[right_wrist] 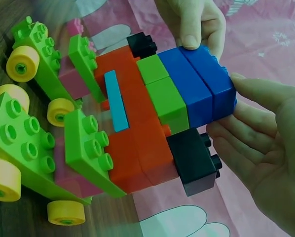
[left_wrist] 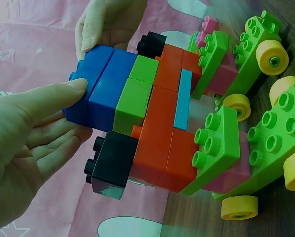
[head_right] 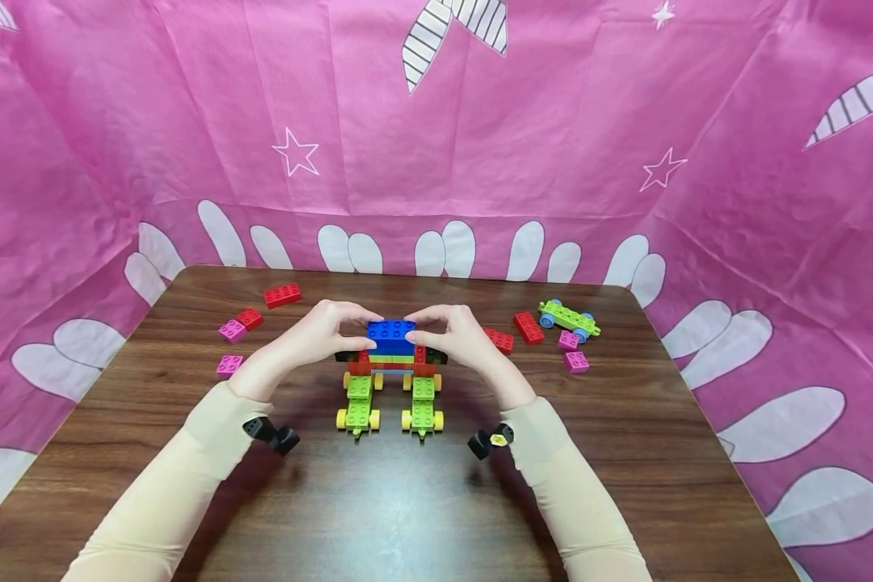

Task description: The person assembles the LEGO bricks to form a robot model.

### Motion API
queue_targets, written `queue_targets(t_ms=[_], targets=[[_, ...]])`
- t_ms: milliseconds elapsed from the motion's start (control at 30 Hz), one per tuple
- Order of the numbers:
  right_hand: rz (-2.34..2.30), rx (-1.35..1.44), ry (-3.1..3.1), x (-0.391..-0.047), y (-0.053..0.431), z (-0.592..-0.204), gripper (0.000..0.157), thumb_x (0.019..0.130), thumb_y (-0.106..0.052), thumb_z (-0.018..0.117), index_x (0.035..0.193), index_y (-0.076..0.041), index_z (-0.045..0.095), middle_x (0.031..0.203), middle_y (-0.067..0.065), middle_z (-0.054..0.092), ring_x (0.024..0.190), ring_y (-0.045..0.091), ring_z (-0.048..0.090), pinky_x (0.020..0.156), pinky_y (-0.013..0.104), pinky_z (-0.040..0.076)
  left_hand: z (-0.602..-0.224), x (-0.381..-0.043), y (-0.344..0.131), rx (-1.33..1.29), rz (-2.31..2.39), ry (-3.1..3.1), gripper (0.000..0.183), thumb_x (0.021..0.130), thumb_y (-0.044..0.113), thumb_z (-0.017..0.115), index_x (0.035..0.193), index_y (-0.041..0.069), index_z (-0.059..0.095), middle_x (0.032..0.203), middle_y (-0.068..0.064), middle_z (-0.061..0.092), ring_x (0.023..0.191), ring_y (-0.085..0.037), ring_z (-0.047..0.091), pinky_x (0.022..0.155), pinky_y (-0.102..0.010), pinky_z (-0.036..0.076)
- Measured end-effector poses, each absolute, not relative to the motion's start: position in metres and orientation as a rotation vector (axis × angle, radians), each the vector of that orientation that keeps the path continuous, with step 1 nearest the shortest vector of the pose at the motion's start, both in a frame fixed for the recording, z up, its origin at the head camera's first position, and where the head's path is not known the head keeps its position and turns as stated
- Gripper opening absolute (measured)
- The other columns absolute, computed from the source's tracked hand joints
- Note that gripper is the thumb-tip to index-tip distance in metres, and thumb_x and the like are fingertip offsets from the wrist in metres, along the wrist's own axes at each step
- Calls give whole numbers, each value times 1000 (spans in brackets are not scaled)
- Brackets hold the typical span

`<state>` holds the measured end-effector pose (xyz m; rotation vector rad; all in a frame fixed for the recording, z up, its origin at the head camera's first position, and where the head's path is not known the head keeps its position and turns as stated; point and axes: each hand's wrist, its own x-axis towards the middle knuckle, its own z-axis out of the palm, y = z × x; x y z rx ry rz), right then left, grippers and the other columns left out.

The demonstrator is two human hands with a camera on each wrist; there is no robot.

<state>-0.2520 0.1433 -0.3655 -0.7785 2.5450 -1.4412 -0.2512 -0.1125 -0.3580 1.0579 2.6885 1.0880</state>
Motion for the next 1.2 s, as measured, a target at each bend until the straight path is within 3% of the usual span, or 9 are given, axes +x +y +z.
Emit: queue_targets(t_ms=[1200], targets=[[-1438,-759,2536,-251,142,-365,30,86,-18,73,113,-5,71,107,12,71,101,25,60,81,36,52,-359,-251,-114,1117,1095,2686,36,84,15,74,117,2,68,110,-12,71,98,-23,67,85,-36,55]])
